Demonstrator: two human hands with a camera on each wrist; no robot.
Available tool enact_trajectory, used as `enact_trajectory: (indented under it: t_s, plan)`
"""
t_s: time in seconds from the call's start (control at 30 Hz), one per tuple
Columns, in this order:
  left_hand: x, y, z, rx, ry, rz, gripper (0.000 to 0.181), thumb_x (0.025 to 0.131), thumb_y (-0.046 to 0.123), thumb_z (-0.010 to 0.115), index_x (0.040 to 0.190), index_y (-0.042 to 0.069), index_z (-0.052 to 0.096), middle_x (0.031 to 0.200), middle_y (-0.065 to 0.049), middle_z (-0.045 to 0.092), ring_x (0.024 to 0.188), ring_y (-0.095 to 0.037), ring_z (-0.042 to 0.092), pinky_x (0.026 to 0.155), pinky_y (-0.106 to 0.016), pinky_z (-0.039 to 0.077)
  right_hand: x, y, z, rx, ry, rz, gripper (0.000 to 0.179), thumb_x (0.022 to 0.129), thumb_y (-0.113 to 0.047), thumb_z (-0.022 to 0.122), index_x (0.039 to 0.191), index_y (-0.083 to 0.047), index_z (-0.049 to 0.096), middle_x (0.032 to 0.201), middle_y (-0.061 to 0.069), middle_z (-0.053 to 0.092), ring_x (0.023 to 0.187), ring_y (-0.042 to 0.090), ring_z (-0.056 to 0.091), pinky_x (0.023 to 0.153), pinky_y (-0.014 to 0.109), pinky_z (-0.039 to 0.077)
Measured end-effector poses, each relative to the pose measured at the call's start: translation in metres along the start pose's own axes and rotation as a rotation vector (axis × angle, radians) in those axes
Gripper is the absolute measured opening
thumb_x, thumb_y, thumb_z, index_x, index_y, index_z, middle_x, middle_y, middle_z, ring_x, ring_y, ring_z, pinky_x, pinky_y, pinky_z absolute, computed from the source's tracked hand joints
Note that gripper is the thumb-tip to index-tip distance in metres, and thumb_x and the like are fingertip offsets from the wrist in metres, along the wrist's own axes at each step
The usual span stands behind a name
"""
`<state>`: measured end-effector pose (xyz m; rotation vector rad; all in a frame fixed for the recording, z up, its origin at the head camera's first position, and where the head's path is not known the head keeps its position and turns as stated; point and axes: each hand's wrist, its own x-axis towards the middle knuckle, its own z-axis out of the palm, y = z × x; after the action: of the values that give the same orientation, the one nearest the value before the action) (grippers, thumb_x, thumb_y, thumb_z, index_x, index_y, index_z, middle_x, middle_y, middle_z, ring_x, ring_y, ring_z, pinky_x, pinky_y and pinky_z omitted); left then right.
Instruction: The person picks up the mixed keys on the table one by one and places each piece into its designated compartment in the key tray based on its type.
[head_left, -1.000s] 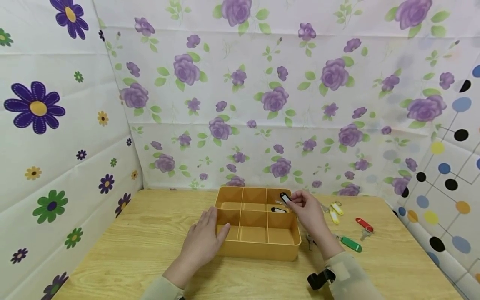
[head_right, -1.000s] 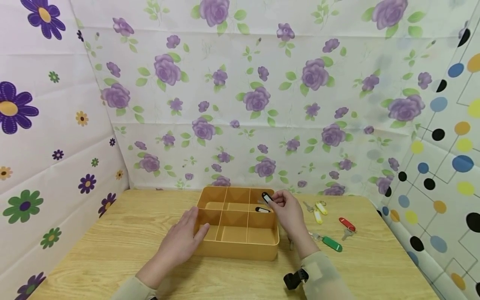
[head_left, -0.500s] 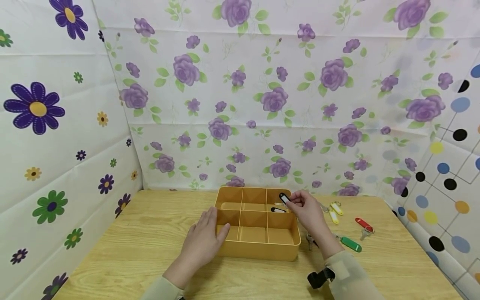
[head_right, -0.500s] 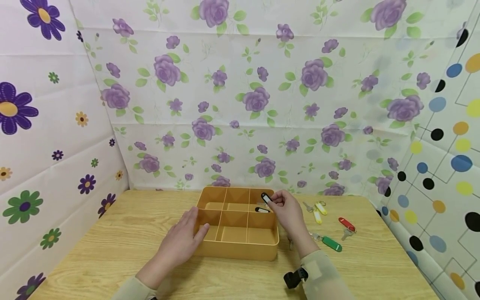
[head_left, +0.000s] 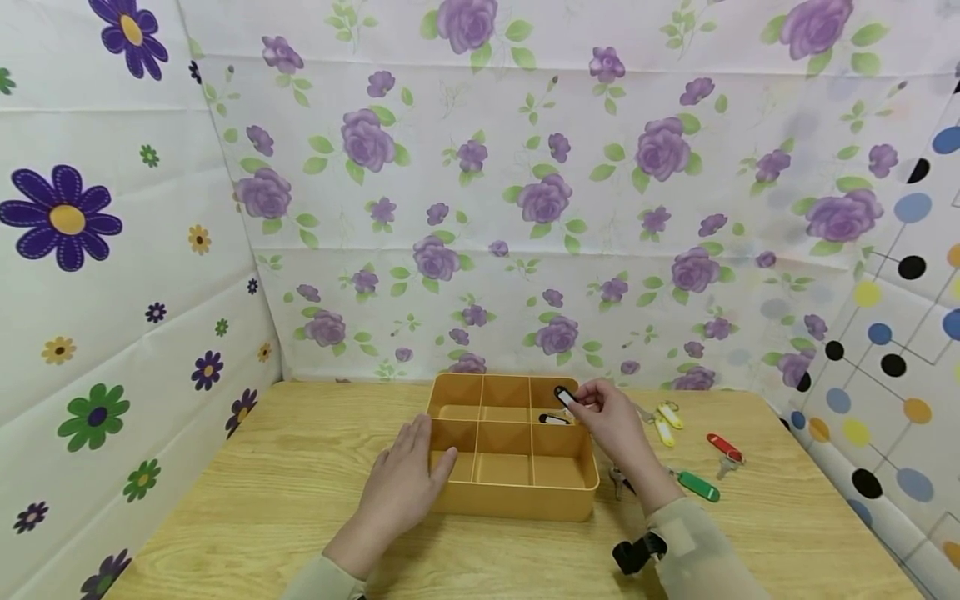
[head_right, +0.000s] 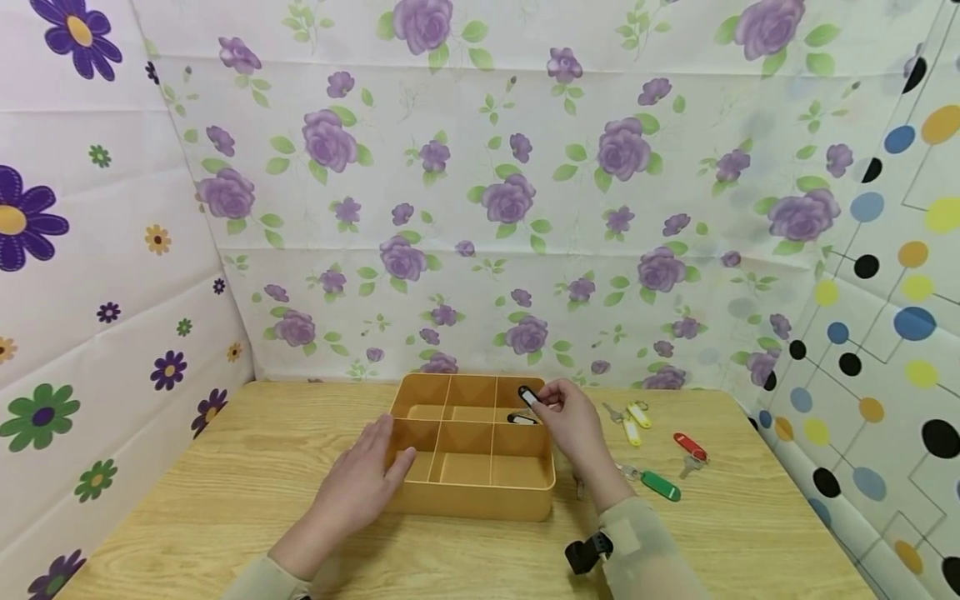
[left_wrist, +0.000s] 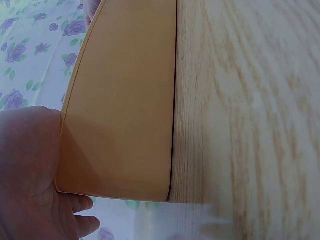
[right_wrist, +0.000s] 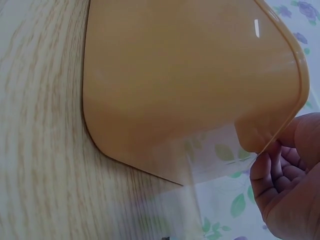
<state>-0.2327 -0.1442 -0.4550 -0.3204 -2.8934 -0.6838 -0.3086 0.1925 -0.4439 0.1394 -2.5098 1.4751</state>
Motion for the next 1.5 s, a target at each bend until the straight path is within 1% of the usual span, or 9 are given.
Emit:
enact_trajectory:
  t_s: [0.1,0.23,0.43,0.53,0.77,0.9,1.1,1.3,1.5]
  plan:
    - [0.0,0.0,0.0,-0.002,0.0,0.0,0.091,0.115,0.066,0.038,0.172,-0.005,0.028,0.179,-0.021,0.026,0.166,-0.043,0.022,0.126,-0.073,0.027,0.001,-0.001,0.0,-0.017,0.0,-0.01,0.017,0.107,-0.012,0.075,0.119,-0.004,0.069,0.107,0.01,0.071,0.087,0.022,0.063,0.072,0.03,0.054]
    - [0.0,0.001,0.0,-0.001,-0.001,0.007,0.09,0.116,0.065,0.038,0.171,-0.005,0.029,0.179,-0.022,0.027,0.166,-0.043,0.022,0.126,-0.073,0.027,0.0,-0.001,0.0,-0.018,-0.006,-0.004,0.018,0.107,-0.015,0.076,0.12,-0.004,0.069,0.109,0.01,0.072,0.086,0.022,0.062,0.072,0.031,0.053]
    - [-0.001,0.0,0.0,0.0,-0.002,0.007,0.09,0.116,0.065,0.038,0.171,-0.005,0.028,0.179,-0.022,0.026,0.165,-0.044,0.022,0.126,-0.072,0.027,-0.002,-0.002,-0.004,-0.021,-0.035,-0.007,0.029,0.108,-0.021,0.077,0.13,-0.004,0.069,0.121,0.009,0.071,0.089,0.024,0.063,0.076,0.036,0.055]
    - [0.0,-0.001,-0.001,0.006,0.002,0.007,0.091,0.116,0.066,0.037,0.172,-0.005,0.027,0.179,-0.021,0.025,0.166,-0.044,0.022,0.126,-0.073,0.027,-0.003,-0.003,-0.007,-0.022,-0.046,-0.016,0.032,0.108,-0.024,0.077,0.132,-0.005,0.069,0.124,0.009,0.07,0.09,0.024,0.065,0.076,0.037,0.056]
    - [0.002,-0.002,-0.003,0.008,-0.003,0.001,0.092,0.115,0.068,0.035,0.172,-0.005,0.027,0.179,-0.02,0.024,0.166,-0.042,0.02,0.126,-0.073,0.026,-0.008,0.0,-0.02,-0.083,-0.055,-0.018,0.042,0.106,-0.031,0.079,0.139,-0.008,0.069,0.134,0.013,0.069,0.098,0.024,0.067,0.076,0.037,0.057]
    - [0.002,-0.003,-0.002,0.008,-0.007,0.006,0.094,0.115,0.069,0.033,0.172,-0.004,0.026,0.18,-0.02,0.023,0.166,-0.042,0.02,0.126,-0.073,0.026,-0.012,0.004,-0.026,-0.113,-0.046,-0.01,0.044,0.105,-0.033,0.08,0.14,-0.009,0.068,0.132,0.011,0.07,0.1,0.024,0.067,0.077,0.035,0.057]
    - [0.001,-0.003,-0.001,0.001,-0.015,0.0,0.094,0.115,0.069,0.034,0.172,-0.004,0.025,0.18,-0.02,0.023,0.166,-0.042,0.02,0.126,-0.073,0.026,-0.012,0.007,-0.037,-0.131,-0.032,-0.03,0.039,0.106,-0.029,0.08,0.137,-0.009,0.07,0.125,0.011,0.071,0.099,0.025,0.067,0.076,0.036,0.057]
    - [0.0,-0.001,-0.003,-0.006,-0.014,0.001,0.091,0.116,0.066,0.037,0.172,-0.005,0.026,0.18,-0.02,0.023,0.166,-0.042,0.02,0.126,-0.073,0.025,-0.011,0.014,-0.055,-0.208,-0.034,-0.028,0.042,0.107,-0.032,0.078,0.14,-0.009,0.068,0.122,0.009,0.069,0.101,0.026,0.066,0.076,0.037,0.056]
    - [0.001,-0.001,-0.002,0.0,-0.01,-0.001,0.09,0.116,0.065,0.037,0.172,-0.005,0.026,0.18,-0.02,0.023,0.166,-0.042,0.02,0.127,-0.073,0.025,-0.011,0.021,-0.073,-0.287,-0.04,-0.048,0.043,0.106,-0.03,0.079,0.14,-0.006,0.068,0.12,0.009,0.07,0.102,0.028,0.067,0.075,0.036,0.057]
